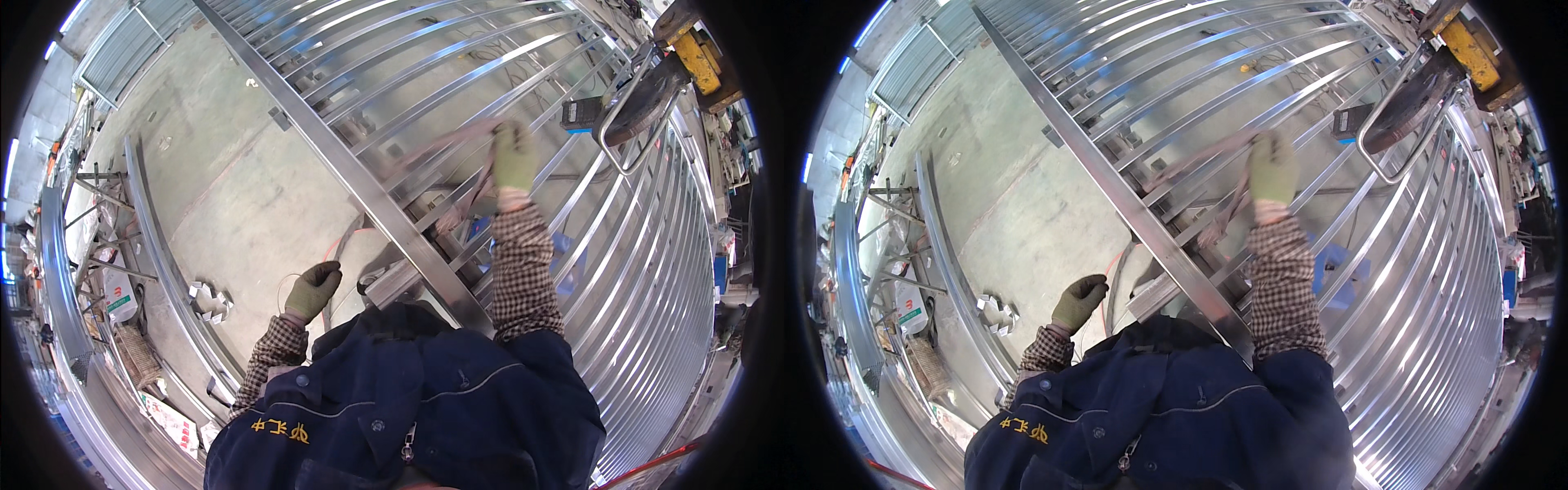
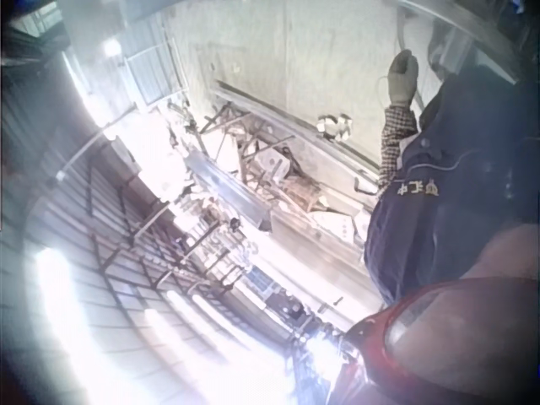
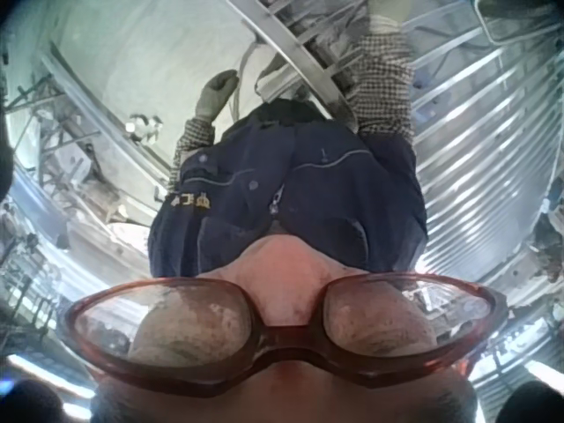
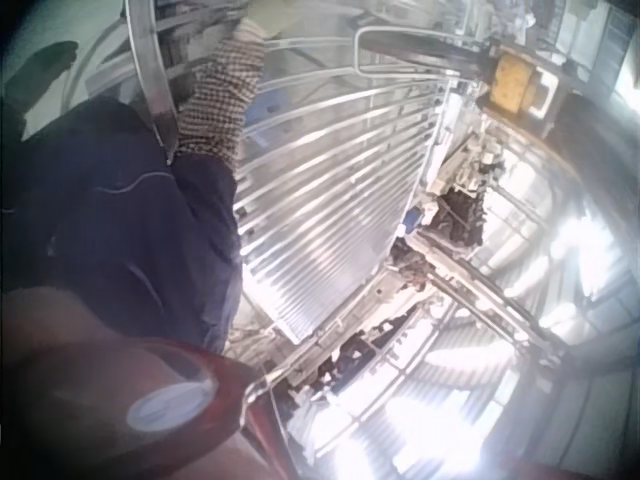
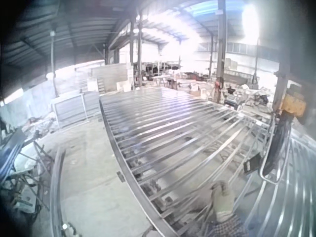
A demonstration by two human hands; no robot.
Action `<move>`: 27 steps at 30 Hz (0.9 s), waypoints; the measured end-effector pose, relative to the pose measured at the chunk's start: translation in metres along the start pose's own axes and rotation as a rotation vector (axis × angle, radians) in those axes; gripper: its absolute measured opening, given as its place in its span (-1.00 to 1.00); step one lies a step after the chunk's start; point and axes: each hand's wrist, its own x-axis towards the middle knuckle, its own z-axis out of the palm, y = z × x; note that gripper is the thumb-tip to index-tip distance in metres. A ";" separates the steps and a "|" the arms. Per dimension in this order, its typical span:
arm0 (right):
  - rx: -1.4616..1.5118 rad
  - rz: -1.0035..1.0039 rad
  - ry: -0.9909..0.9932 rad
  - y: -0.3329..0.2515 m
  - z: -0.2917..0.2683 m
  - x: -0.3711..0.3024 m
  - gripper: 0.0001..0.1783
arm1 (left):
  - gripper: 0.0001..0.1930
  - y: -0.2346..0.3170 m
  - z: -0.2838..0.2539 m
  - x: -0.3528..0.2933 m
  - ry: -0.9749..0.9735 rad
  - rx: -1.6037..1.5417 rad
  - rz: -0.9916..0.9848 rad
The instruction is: The person uses a remote control to position a metal frame, then welds the frame's joints with a welding torch. The person wears gloves and a work jacket while performing the task in a workshop.
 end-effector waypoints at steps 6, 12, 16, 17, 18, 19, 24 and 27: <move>-0.168 0.209 0.022 0.023 -0.027 0.073 -0.50 | -0.72 0.094 0.054 0.023 0.097 0.018 0.471; -0.399 0.100 -0.176 0.065 -0.053 0.008 -0.23 | -0.57 0.183 0.118 0.070 0.028 0.569 1.002; -0.335 0.066 -0.165 0.052 -0.116 -0.058 -0.39 | -0.52 0.216 0.155 0.095 -0.106 0.578 0.968; -0.327 0.016 -0.133 0.045 -0.134 -0.079 -0.44 | -0.51 0.220 0.163 0.099 -0.142 0.624 1.036; -0.289 0.110 -0.102 0.036 -0.152 -0.101 -0.48 | -0.50 0.221 0.172 0.103 -0.187 0.683 1.071; -0.248 0.176 -0.065 0.026 -0.170 -0.124 -0.51 | -0.49 0.220 0.181 0.108 -0.272 0.694 1.104; -0.225 0.400 0.203 -0.018 -0.231 -0.252 -0.65 | -0.53 0.197 0.217 0.144 -0.321 1.041 1.307; -0.197 0.454 0.362 -0.042 -0.263 -0.340 -0.66 | -0.46 0.187 0.238 0.169 -0.403 1.026 1.450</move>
